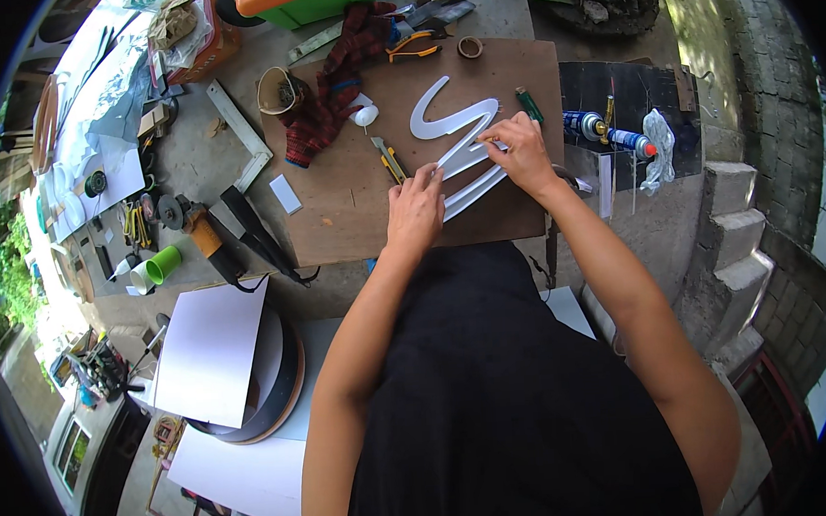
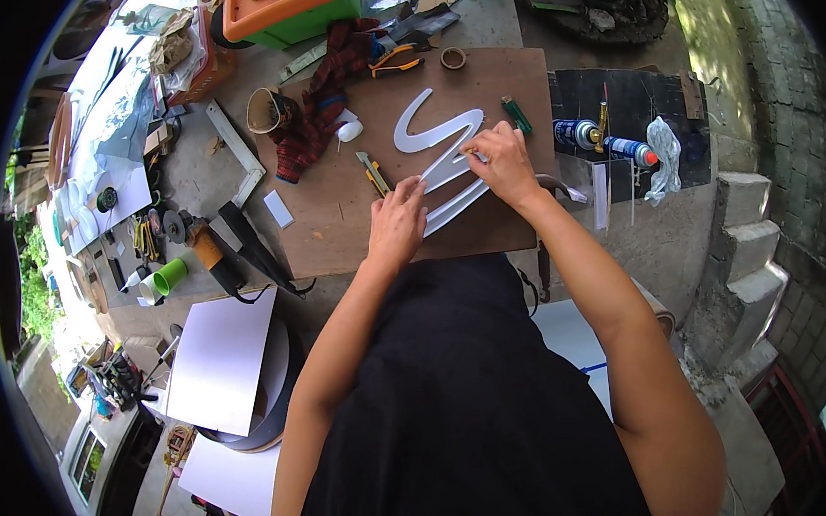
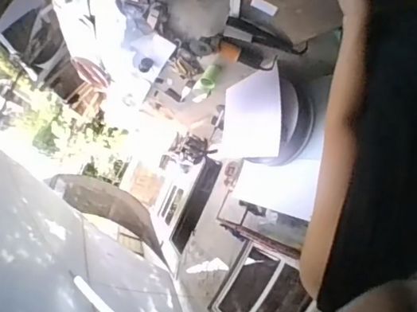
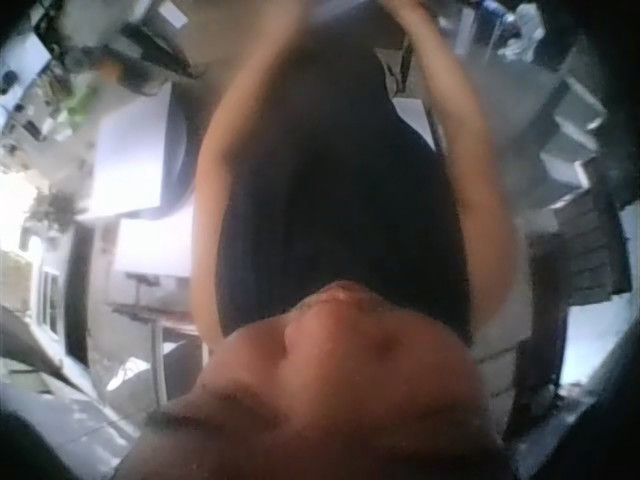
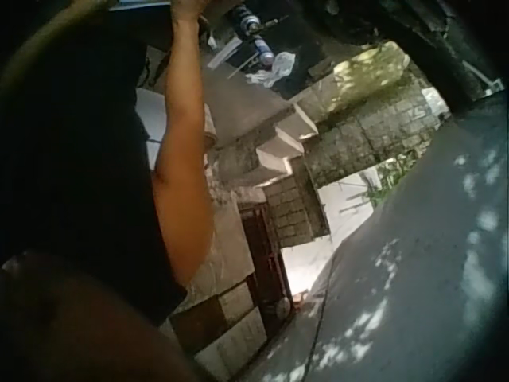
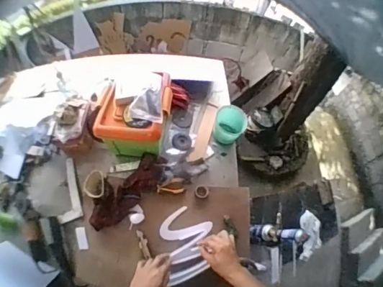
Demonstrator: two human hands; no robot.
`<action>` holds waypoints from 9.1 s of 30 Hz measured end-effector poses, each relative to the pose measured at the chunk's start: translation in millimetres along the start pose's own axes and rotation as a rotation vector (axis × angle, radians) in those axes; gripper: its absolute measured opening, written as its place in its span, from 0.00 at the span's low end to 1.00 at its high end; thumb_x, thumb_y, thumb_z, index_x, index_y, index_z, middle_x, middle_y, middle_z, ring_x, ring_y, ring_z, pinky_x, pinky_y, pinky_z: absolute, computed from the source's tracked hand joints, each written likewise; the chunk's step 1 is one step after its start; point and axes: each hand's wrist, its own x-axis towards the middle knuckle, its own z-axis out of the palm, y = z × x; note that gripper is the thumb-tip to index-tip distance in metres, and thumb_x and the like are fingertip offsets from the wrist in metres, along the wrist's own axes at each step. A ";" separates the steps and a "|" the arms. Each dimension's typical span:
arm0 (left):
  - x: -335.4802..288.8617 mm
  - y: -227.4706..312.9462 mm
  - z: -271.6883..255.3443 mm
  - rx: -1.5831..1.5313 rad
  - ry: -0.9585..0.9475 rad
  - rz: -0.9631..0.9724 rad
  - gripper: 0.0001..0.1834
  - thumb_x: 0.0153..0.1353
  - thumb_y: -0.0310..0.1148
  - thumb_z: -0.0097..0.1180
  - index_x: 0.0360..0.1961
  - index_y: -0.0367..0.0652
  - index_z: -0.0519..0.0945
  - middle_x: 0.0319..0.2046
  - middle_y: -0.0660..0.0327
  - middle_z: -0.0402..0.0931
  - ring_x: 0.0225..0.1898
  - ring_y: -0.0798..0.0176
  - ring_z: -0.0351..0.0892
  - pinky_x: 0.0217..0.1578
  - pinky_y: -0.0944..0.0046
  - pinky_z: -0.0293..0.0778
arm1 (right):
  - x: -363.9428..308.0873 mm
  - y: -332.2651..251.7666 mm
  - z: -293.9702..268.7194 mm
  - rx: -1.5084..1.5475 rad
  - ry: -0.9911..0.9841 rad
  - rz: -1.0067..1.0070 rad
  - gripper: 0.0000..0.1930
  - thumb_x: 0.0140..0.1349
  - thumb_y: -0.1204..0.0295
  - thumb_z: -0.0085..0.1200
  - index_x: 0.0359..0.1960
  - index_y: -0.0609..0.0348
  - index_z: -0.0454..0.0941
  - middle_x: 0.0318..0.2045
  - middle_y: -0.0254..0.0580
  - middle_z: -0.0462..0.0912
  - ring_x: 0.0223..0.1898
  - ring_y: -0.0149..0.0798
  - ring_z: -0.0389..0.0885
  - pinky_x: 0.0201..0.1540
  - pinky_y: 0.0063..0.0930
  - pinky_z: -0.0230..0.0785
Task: Manually shaping and tapping a white plastic letter profile on a workbench using a hammer.
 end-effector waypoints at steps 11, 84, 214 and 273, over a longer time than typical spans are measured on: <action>0.2 1.1 -0.9 0.005 -0.009 -0.009 0.27 0.64 0.30 0.59 0.66 0.42 0.75 0.64 0.61 0.71 0.59 0.55 0.76 0.57 0.50 0.68 | 0.4 5.4 -0.5 0.001 0.013 0.002 0.04 0.56 0.71 0.65 0.33 0.49 0.88 0.32 0.29 0.86 0.42 0.39 0.76 0.49 0.37 0.63; -187.5 -144.4 -47.0 0.098 0.502 -0.394 0.11 0.67 0.25 0.58 0.48 0.44 0.85 0.39 0.56 0.81 0.42 0.49 0.82 0.44 0.53 0.78 | -76.3 -60.1 35.8 0.018 -0.074 0.432 0.18 0.64 0.83 0.49 0.56 0.64 0.76 0.50 0.54 0.74 0.47 0.60 0.82 0.51 0.50 0.75; 92.6 14.6 52.5 -0.101 0.304 -0.099 0.05 0.56 0.36 0.71 0.34 0.53 0.89 0.27 0.68 0.82 0.36 0.64 0.80 0.52 0.59 0.63 | -152.1 -39.7 -16.0 0.514 0.228 0.817 0.16 0.59 0.76 0.64 0.47 0.67 0.76 0.38 0.53 0.81 0.36 0.47 0.82 0.41 0.36 0.74; 96.3 20.2 60.4 -0.064 0.379 -0.079 0.06 0.52 0.37 0.71 0.31 0.55 0.87 0.34 0.71 0.85 0.41 0.61 0.79 0.52 0.56 0.63 | -105.5 -55.2 -14.5 0.106 0.188 0.281 0.33 0.59 0.84 0.59 0.69 0.56 0.72 0.39 0.48 0.78 0.32 0.52 0.82 0.35 0.43 0.75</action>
